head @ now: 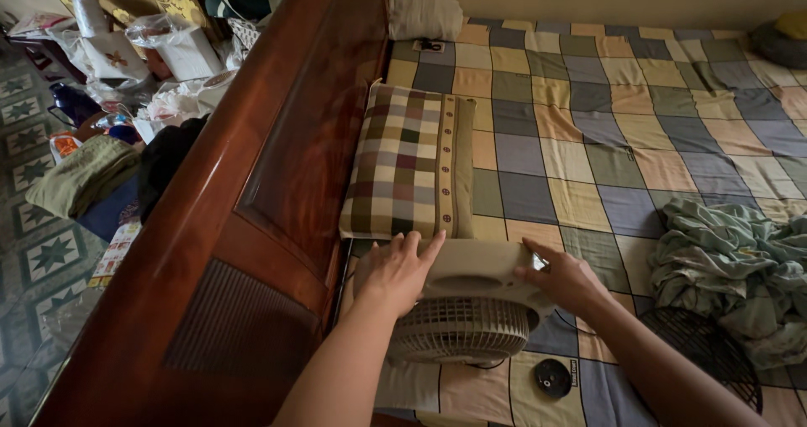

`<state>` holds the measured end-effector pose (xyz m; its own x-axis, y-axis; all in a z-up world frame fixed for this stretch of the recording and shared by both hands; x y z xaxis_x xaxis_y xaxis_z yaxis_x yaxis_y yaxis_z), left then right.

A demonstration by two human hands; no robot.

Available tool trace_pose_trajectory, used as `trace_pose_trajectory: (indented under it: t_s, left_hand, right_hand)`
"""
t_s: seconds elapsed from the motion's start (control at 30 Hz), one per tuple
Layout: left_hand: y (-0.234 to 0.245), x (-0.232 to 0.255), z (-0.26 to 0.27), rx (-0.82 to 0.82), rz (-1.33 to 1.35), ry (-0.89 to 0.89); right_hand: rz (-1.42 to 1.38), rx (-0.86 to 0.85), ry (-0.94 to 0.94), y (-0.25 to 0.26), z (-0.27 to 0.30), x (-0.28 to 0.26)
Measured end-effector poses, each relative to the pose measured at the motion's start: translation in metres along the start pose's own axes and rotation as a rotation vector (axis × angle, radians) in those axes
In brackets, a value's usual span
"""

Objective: The person disassembles a small electric fan on a bed by removing the front grille and then reassembles it. They use a small yellow tool to manipulate the fan's rear housing and secure the grille back in place.

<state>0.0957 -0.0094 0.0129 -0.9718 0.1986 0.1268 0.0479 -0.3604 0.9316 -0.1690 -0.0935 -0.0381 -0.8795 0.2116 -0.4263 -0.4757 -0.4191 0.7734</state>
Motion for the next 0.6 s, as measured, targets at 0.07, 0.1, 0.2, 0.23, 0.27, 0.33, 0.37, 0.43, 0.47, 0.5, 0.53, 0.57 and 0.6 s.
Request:
trace_pose_trajectory:
  t_s: [0.07, 0.1, 0.2, 0.23, 0.27, 0.33, 0.37, 0.43, 0.47, 0.5, 0.53, 0.57, 0.6]
  left_hand:
    - [0.009, 0.000, 0.000, -0.023, -0.010, 0.016]
    - [0.014, -0.001, 0.000, -0.045, -0.011, 0.019]
    - [0.024, -0.003, 0.001, -0.119, 0.018, 0.057]
    - [0.026, -0.005, 0.000, -0.143, 0.049, 0.089]
    - [0.027, -0.007, 0.000, -0.168, 0.080, 0.120]
    - [0.030, -0.009, -0.003, -0.122, 0.083, 0.102]
    - [0.030, -0.011, -0.005, -0.099, 0.084, 0.092]
    - [0.030, -0.015, -0.013, -0.083, 0.057, 0.054]
    - [0.028, -0.016, -0.016, -0.075, 0.045, 0.034]
    - [0.025, -0.019, -0.019, -0.080, 0.064, 0.041]
    - [0.022, -0.021, -0.021, -0.085, 0.084, 0.048]
    - [0.022, -0.025, -0.026, -0.082, 0.098, 0.056]
    - [0.022, -0.028, -0.031, -0.075, 0.126, 0.053]
  right_hand:
    - [-0.005, 0.020, 0.020, 0.002, -0.004, -0.001]
    - [-0.008, 0.033, 0.031, 0.003, -0.007, -0.003]
    - [-0.032, 0.043, 0.034, 0.005, -0.010, -0.007]
    - [-0.032, 0.052, 0.028, 0.007, -0.009, -0.009]
    - [-0.032, 0.060, 0.023, 0.009, -0.009, -0.012]
    - [-0.019, 0.056, -0.018, 0.011, -0.008, -0.017]
    - [-0.005, 0.049, -0.053, 0.012, -0.009, -0.020]
    - [-0.001, 0.059, -0.089, 0.012, -0.006, -0.025]
    - [-0.012, 0.077, -0.092, 0.012, -0.005, -0.027]
    - [-0.021, 0.098, -0.093, 0.014, -0.004, -0.028]
    - [-0.013, 0.099, -0.102, 0.014, -0.003, -0.029]
    - [-0.009, 0.107, -0.106, 0.015, -0.004, -0.031]
    - [-0.004, 0.114, -0.110, 0.016, -0.006, -0.033]
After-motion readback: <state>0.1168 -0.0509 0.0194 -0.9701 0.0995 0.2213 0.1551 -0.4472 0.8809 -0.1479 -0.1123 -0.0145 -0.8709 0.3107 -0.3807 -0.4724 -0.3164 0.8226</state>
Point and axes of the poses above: each hand's wrist, its own z-axis away from the middle knuckle, its own y-axis out of the back of the hand, x = y × z, the point moved 5 cm from there along -z, towards the middle knuckle, and after that the axes turned 7 degrees about -y, right-handed, at the moved point
